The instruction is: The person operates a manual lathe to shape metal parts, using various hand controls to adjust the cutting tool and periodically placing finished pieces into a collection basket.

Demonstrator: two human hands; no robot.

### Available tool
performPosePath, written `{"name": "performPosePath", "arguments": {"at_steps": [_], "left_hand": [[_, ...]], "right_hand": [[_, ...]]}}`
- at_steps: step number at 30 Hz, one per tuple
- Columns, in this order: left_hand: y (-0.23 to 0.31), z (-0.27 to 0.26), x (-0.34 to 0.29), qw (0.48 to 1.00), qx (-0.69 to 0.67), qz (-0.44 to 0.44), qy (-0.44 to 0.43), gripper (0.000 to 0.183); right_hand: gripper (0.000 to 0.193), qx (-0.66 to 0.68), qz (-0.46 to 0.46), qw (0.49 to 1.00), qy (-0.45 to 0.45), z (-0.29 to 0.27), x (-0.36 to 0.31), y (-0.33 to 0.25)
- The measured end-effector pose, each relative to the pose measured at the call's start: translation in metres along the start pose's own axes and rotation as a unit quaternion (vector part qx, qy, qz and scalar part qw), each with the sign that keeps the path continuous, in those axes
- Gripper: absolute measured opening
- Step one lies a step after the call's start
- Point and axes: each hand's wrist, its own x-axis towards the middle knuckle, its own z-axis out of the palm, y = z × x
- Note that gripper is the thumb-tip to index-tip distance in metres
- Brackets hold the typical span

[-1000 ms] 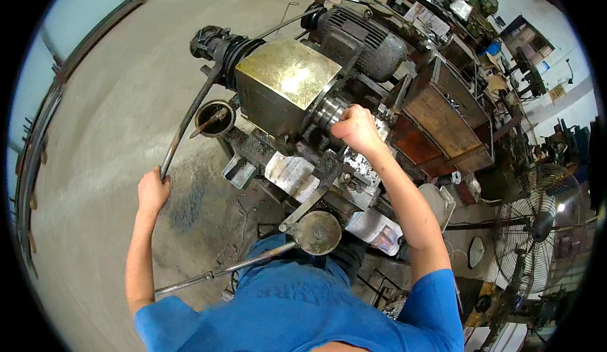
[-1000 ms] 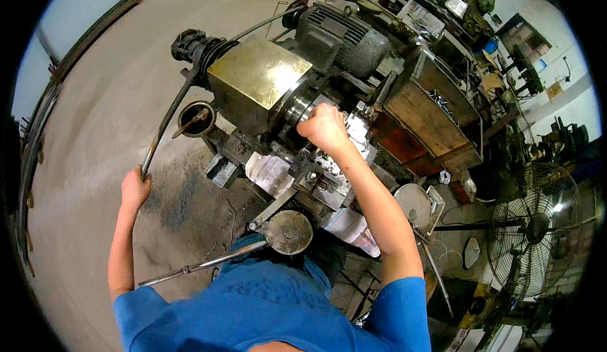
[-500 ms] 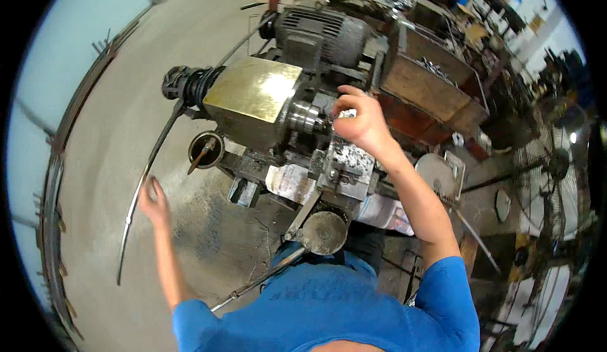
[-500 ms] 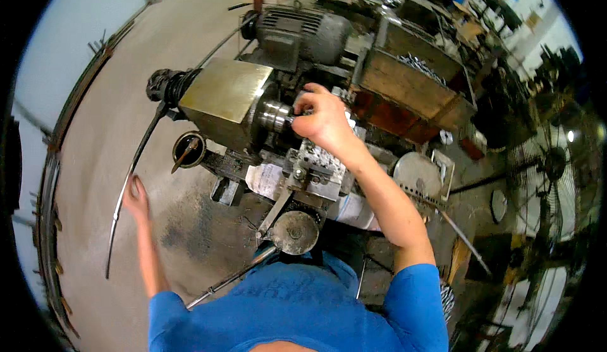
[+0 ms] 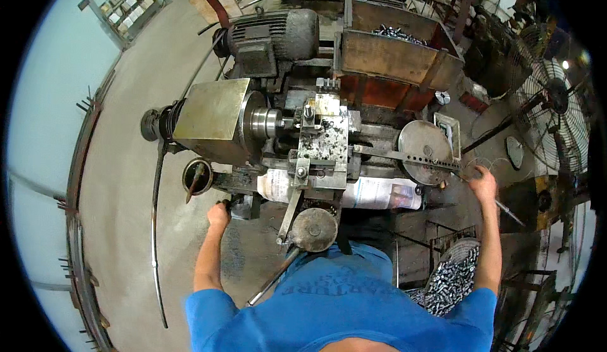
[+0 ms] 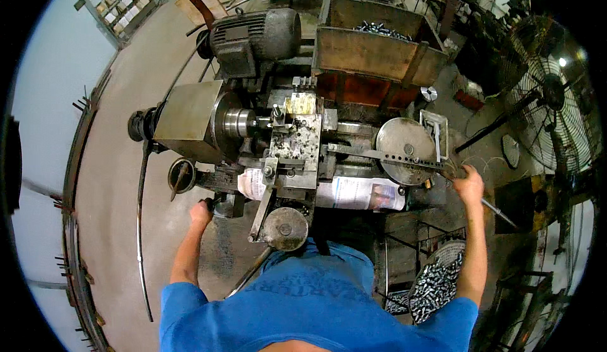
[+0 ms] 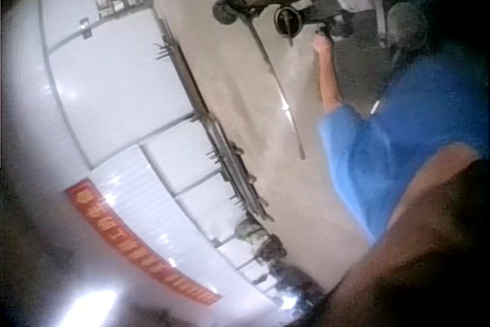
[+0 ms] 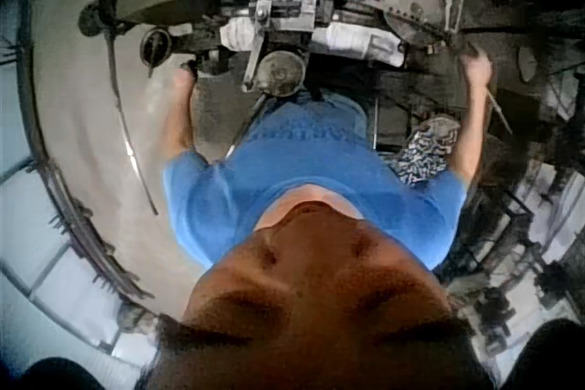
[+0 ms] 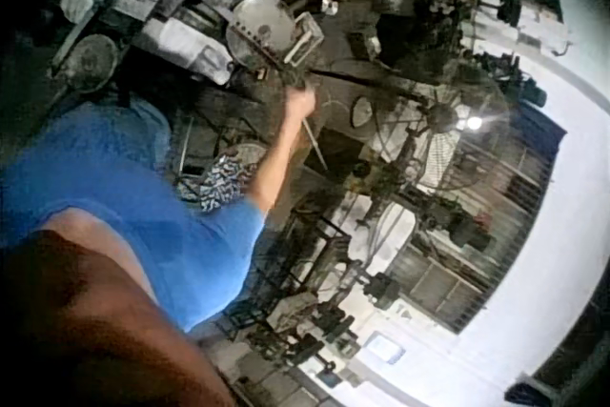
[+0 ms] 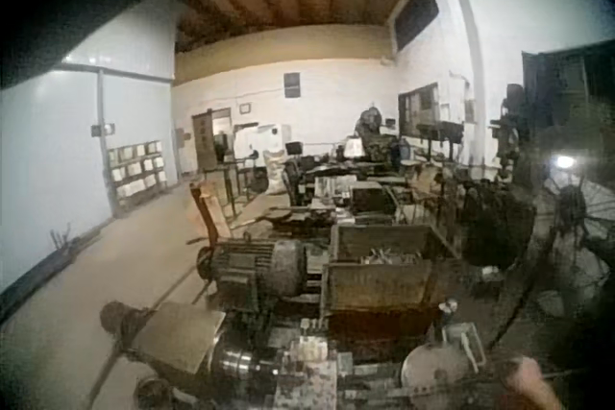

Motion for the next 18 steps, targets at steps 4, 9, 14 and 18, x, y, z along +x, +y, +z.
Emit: {"name": "performPosePath", "arguments": {"at_steps": [4, 9, 14, 18], "left_hand": [[-0.022, 0.011, -0.016, 0.988, -0.145, -0.006, 0.056, 0.038], [-0.059, 0.036, -0.046, 0.953, -0.293, -0.062, -0.056, 0.045], [-0.064, 0.063, -0.067, 0.916, -0.368, -0.095, -0.125, 0.042], [-0.049, 0.065, -0.068, 0.891, -0.424, -0.094, -0.133, 0.041]], "right_hand": [[0.057, -0.218, 0.073, 0.973, 0.006, 0.045, -0.026, 0.174], [0.041, -0.238, 0.086, 0.967, 0.037, 0.067, -0.087, 0.132], [0.035, -0.158, 0.147, 0.976, 0.038, 0.069, -0.187, 0.077], [0.033, -0.092, 0.212, 0.973, -0.014, 0.060, -0.209, 0.036]]}}
